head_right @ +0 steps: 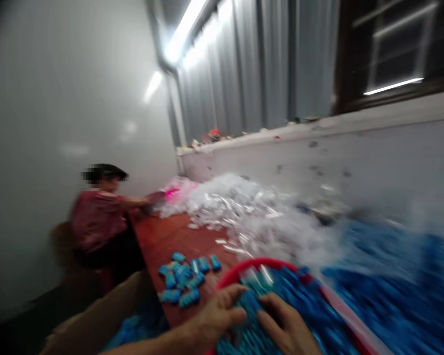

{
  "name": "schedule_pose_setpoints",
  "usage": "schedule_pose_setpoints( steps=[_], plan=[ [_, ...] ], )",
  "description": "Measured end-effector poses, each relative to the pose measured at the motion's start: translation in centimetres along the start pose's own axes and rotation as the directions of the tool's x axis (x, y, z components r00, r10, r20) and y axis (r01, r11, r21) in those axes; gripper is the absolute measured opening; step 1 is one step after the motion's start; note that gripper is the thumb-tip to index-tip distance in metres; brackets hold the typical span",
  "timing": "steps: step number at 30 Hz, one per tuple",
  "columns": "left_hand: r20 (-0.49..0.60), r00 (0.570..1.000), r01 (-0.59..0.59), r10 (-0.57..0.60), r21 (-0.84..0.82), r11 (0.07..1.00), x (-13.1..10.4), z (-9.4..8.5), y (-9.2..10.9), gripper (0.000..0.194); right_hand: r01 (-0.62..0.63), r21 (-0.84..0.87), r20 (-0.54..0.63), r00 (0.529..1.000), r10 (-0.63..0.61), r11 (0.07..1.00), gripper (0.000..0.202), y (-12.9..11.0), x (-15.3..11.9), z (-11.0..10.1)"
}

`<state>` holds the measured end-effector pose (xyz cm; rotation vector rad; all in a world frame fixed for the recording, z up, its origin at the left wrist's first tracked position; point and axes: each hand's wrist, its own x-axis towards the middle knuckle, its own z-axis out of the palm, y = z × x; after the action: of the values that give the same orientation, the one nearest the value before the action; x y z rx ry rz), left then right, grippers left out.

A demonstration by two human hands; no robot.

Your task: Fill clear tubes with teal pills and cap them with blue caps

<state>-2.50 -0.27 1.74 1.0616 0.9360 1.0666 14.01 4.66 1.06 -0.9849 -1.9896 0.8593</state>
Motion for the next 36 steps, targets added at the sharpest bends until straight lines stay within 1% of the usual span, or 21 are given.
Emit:
schedule_pose_setpoints(
  steps=[1,2,4,7,11,13,14,18,20,24,25,26,28,30,32,33,34,35,36],
  plan=[
    [0.006,1.000,0.001,-0.001,0.004,1.000,0.3,0.1,-0.2,0.038,-0.023,0.085,0.037,0.999,0.020,0.996,0.029,-0.2,-0.8,-0.4],
    [0.041,0.999,0.014,-0.015,0.015,1.000,0.6,0.1,-0.4,0.043,-0.049,0.156,0.057,0.998,0.041,0.987,0.027,-0.5,-1.5,-0.7],
    [0.116,0.993,0.021,-0.024,0.032,0.999,1.0,0.2,-0.5,0.046,-0.076,0.186,0.003,0.997,0.077,0.980,0.022,-1.2,-2.4,-1.1],
    [0.188,0.981,0.029,-0.038,0.049,0.998,1.2,0.2,-0.8,0.049,-0.095,0.122,-0.101,0.989,0.108,0.988,0.019,-2.4,-3.4,-1.2],
    [0.214,0.975,0.051,-0.063,0.062,0.997,1.4,-0.1,-1.4,0.052,-0.072,-0.023,-0.187,0.980,0.066,0.997,0.020,-2.9,-4.3,-0.6],
    [0.209,0.975,0.068,-0.079,0.063,0.996,1.4,-0.5,-1.7,0.053,-0.030,-0.135,-0.225,0.974,-0.001,0.990,0.022,-2.7,-4.6,0.1],
    [0.206,0.974,0.080,-0.090,0.058,0.995,1.3,-0.7,-1.8,0.054,0.000,-0.197,-0.224,0.974,-0.045,0.980,0.024,-2.5,-4.7,0.5],
    [0.242,0.961,0.148,-0.136,-0.034,0.988,1.0,-1.4,-2.0,0.052,0.155,-0.388,-0.135,0.966,-0.223,0.909,0.031,-1.9,-5.0,2.1],
    [0.257,0.953,0.191,-0.162,-0.090,0.977,0.7,-1.7,-2.1,0.052,0.219,-0.479,-0.108,0.946,-0.304,0.850,0.033,-1.8,-5.2,2.5],
    [0.282,0.931,0.277,-0.232,-0.129,0.952,0.3,-2.1,-2.0,0.052,0.344,-0.659,-0.027,0.878,-0.477,0.669,0.034,-2.1,-5.6,2.9],
    [0.284,0.927,0.290,-0.244,-0.130,0.948,0.1,-2.1,-2.1,0.051,0.363,-0.672,-0.008,0.868,-0.497,0.645,0.034,-2.2,-5.7,3.0],
    [0.280,0.927,0.294,-0.250,-0.128,0.947,0.0,-2.1,-2.1,0.049,0.374,-0.671,0.002,0.865,-0.502,0.641,0.034,-2.1,-5.8,3.2],
    [0.249,0.937,0.284,-0.247,-0.124,0.951,-0.2,-1.9,-2.2,0.045,0.363,-0.647,-0.021,0.871,-0.492,0.671,0.036,-1.8,-6.1,3.7],
    [0.189,0.955,0.251,-0.227,-0.116,0.961,-0.3,-1.6,-2.4,0.040,0.334,-0.615,-0.074,0.877,-0.474,0.715,0.036,-1.4,-6.3,4.3],
    [0.117,0.973,0.210,-0.198,-0.096,0.973,-0.3,-1.3,-2.5,0.039,0.299,-0.563,-0.134,0.887,-0.442,0.771,0.035,-1.0,-6.4,4.9],
    [0.090,0.979,0.191,-0.184,-0.079,0.978,-0.3,-1.2,-2.5,0.038,0.278,-0.514,-0.158,0.899,-0.408,0.812,0.034,-1.0,-6.3,5.1],
    [0.079,0.982,0.176,-0.171,-0.055,0.983,-0.2,-1.2,-2.5,0.038,0.236,-0.444,-0.192,0.917,-0.349,0.865,0.032,-1.0,-6.2,5.2],
    [0.084,0.984,0.162,-0.159,-0.029,0.986,-0.1,-1.3,-2.4,0.038,0.163,-0.350,-0.242,0.936,-0.257,0.922,0.031,-1.2,-6.0,5.1],
    [0.102,0.984,0.149,-0.148,-0.002,0.989,0.1,-1.4,-2.2,0.037,0.062,-0.233,-0.299,0.945,-0.132,0.971,0.029,-1.4,-5.7,5.0]
  ],
)
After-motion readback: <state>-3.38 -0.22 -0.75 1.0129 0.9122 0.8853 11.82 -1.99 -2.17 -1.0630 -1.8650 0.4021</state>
